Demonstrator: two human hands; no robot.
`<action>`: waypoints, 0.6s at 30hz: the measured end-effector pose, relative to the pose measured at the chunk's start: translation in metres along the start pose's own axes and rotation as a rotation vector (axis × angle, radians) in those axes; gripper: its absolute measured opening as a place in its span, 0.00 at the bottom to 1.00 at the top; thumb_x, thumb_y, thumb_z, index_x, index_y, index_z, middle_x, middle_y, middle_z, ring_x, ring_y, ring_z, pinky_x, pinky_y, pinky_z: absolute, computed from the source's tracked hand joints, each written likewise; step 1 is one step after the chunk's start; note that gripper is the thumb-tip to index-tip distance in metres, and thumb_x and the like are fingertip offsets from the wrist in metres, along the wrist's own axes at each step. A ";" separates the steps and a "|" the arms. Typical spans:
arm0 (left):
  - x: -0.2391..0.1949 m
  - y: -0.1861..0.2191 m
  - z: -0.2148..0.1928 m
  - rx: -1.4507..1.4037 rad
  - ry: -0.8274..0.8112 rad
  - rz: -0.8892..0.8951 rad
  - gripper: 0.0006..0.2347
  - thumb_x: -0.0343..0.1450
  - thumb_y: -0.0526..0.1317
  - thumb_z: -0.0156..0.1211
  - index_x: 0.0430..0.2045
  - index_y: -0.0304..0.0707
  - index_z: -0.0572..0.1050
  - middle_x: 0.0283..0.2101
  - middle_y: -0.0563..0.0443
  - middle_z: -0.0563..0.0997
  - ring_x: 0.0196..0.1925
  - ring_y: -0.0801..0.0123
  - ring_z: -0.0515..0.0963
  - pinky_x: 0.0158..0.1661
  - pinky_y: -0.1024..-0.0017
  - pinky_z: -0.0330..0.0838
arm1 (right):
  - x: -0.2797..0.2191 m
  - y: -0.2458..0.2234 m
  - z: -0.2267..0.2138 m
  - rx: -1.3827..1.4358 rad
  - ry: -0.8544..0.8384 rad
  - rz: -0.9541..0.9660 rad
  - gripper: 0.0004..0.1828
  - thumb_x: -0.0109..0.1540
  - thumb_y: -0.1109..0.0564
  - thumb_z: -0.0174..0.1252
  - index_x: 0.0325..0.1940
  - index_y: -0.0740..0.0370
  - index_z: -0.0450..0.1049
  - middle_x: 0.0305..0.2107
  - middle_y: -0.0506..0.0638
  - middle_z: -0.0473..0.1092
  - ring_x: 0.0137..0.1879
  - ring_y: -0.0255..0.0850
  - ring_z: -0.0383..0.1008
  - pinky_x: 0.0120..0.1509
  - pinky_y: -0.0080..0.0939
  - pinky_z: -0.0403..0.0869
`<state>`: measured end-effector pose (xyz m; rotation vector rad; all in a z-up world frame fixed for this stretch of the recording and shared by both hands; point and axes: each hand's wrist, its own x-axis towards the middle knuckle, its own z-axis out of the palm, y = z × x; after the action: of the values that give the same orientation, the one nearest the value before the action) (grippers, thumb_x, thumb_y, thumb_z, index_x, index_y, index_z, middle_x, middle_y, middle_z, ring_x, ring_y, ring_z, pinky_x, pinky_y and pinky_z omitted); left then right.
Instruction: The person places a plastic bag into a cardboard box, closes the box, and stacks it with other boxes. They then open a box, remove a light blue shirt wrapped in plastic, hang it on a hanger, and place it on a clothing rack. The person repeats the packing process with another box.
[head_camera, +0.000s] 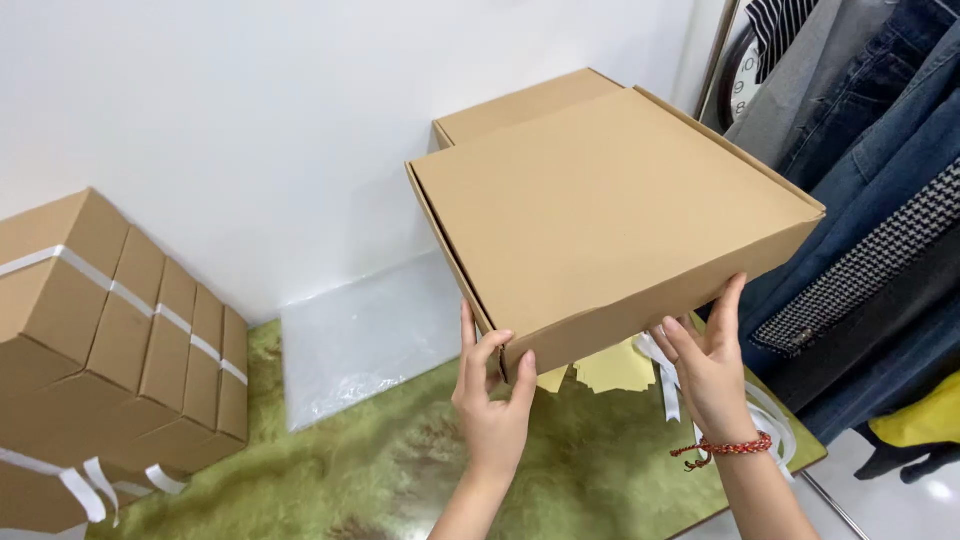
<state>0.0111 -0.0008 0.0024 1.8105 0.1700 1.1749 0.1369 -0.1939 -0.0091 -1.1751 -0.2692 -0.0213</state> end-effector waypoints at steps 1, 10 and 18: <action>0.006 -0.003 0.008 -0.001 0.000 0.003 0.13 0.70 0.32 0.69 0.46 0.51 0.76 0.77 0.36 0.64 0.31 0.80 0.80 0.25 0.81 0.71 | 0.011 0.005 -0.003 0.001 0.000 -0.003 0.54 0.67 0.65 0.48 0.82 0.28 0.23 0.83 0.27 0.26 0.77 0.41 0.57 0.77 0.59 0.64; 0.080 -0.041 0.072 0.086 -0.111 -0.078 0.25 0.70 0.35 0.69 0.61 0.50 0.66 0.82 0.41 0.49 0.83 0.49 0.55 0.71 0.52 0.60 | 0.130 0.057 -0.006 -0.053 -0.044 -0.173 0.62 0.61 0.71 0.60 0.86 0.46 0.27 0.77 0.43 0.05 0.86 0.45 0.45 0.83 0.46 0.58; 0.170 -0.109 0.128 0.298 -0.100 0.032 0.37 0.66 0.33 0.77 0.68 0.46 0.58 0.80 0.31 0.47 0.79 0.33 0.54 0.70 0.42 0.60 | 0.226 0.054 0.020 -0.479 -0.181 -0.156 0.53 0.63 0.58 0.67 0.87 0.50 0.45 0.82 0.55 0.21 0.82 0.71 0.25 0.80 0.75 0.50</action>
<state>0.2384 0.0726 0.0166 2.1342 0.2709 1.1241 0.3600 -0.1271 -0.0010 -1.6327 -0.5362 -0.1219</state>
